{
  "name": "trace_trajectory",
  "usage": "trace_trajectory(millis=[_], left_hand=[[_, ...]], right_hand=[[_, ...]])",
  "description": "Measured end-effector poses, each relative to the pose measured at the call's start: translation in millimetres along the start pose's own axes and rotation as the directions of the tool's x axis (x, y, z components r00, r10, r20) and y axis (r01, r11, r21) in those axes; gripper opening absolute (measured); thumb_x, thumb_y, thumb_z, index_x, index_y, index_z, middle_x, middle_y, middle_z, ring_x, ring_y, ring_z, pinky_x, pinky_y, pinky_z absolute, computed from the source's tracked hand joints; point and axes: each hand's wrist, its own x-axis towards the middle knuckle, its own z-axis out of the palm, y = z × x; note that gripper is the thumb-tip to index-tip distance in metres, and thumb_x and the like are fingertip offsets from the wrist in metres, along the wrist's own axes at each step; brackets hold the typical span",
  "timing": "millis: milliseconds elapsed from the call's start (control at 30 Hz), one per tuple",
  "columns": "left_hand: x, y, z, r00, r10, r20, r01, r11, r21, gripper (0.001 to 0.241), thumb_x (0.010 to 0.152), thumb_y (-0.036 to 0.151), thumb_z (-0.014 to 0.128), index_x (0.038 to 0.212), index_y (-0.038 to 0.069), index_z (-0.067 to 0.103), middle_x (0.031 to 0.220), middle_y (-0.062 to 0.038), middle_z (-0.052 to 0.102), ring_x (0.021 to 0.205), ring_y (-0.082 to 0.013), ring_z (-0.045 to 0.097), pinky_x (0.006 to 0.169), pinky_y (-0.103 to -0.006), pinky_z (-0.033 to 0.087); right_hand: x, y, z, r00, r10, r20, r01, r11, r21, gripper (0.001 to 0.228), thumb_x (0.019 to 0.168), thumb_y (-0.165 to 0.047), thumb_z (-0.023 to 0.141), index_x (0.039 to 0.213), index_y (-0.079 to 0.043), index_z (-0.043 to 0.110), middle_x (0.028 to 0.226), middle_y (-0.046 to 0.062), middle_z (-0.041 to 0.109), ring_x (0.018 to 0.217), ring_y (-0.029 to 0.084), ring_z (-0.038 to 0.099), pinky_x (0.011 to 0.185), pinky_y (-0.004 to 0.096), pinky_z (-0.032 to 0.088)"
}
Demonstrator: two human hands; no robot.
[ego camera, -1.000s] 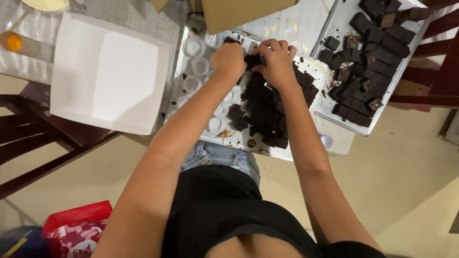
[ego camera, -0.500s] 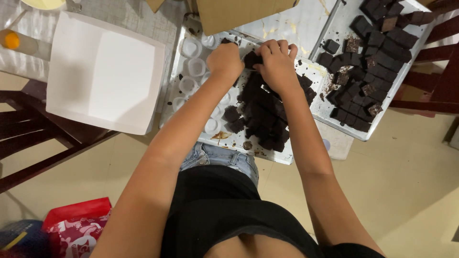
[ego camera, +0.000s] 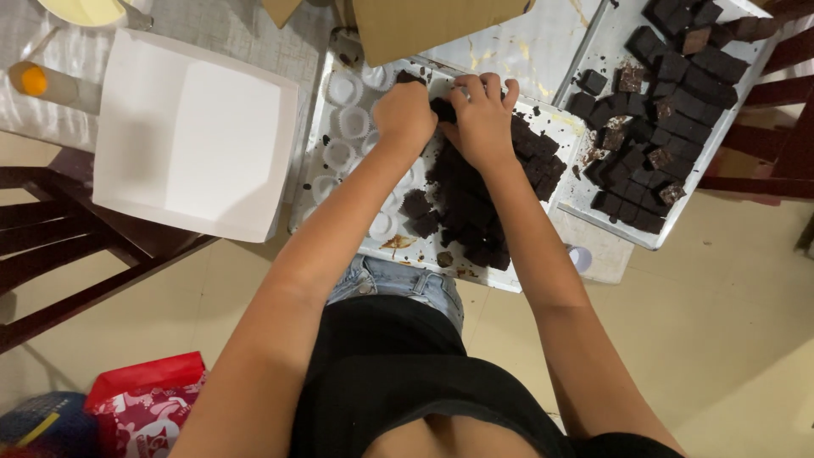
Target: Placing square brownie pieces into individual paper cupcake liners and organizing them on a tray.
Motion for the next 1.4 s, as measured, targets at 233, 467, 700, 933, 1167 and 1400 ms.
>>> trace_trajectory(millis=[233,467,700,933,1167,1400], left_hand=[[-48.7,-13.0,-79.2,0.997,0.027,-0.076,-0.043,0.975,-0.218,0.016,0.08,0.025,0.077,0.086,0.011,0.081,0.087,-0.016,0.076,0.083,-0.038,0.071,0.071,-0.0478,0.056],[-121.7,-66.7,-129.6,0.964,0.258,0.06,-0.152,0.724,-0.673,0.024,0.096,0.024,0.07,0.108,0.005,0.077,0.097,-0.007,0.079,0.085,-0.0126,0.072,0.076,-0.0295,0.056],[-162.5,-96.6,-143.0,0.96,-0.022,0.281,0.224,0.661,-0.716,0.023,0.096,0.021,0.067,0.114,0.009,0.077,0.083,0.001,0.071,0.061,-0.0055,0.053,0.054,-0.0226,0.044],[-171.1,-131.3,-138.4,0.991,-0.034,0.127,0.122,0.6,-0.791,0.02,0.098,0.017,0.067,0.113,0.007,0.076,0.091,0.003,0.07,0.064,-0.0013,0.051,0.055,-0.0203,0.041],[-174.6,-141.6,-144.9,0.994,-0.07,0.086,0.111,0.68,-0.725,0.02,0.097,0.015,0.067,0.113,0.008,0.076,0.088,0.002,0.069,0.061,-0.0027,0.048,0.055,-0.0218,0.043],[-180.9,-152.6,-151.0,0.99,-0.082,0.113,0.139,0.656,-0.742,0.021,0.096,0.015,0.067,0.115,0.009,0.076,0.088,0.001,0.069,0.062,-0.0035,0.047,0.056,-0.023,0.042]], right_hand=[[-6.5,19.1,-20.7,0.998,0.057,0.012,-0.058,0.98,0.192,0.052,0.071,-0.029,0.092,0.117,-0.012,0.074,0.128,0.008,0.06,0.124,0.035,0.048,0.102,0.061,0.023],[-24.0,60.0,-17.7,0.881,0.472,0.027,-0.471,0.875,0.111,0.044,0.082,-0.041,0.088,0.115,-0.014,0.076,0.129,0.007,0.061,0.124,0.035,0.047,0.108,0.058,0.02],[-12.4,51.4,1.4,0.9,0.433,0.041,-0.428,0.898,-0.099,0.052,0.073,-0.043,0.091,0.107,-0.005,0.076,0.125,0.012,0.06,0.121,0.04,0.045,0.105,0.071,0.017],[-8.7,27.6,-18.0,0.891,0.453,-0.041,-0.454,0.891,-0.01,0.049,0.077,-0.04,0.092,0.106,-0.004,0.075,0.126,0.008,0.06,0.124,0.037,0.046,0.109,0.067,0.019],[14.6,-55.7,-33.5,0.975,0.217,0.053,-0.222,0.913,0.342,0.046,0.081,-0.03,0.092,0.115,-0.005,0.074,0.132,0.014,0.048,0.123,0.037,0.043,0.106,0.046,0.04],[29.3,-75.1,4.5,0.986,0.077,0.148,-0.109,0.97,0.219,0.044,0.086,-0.025,0.087,0.122,-0.006,0.071,0.131,0.013,0.047,0.118,0.037,0.043,0.097,0.05,0.034]])
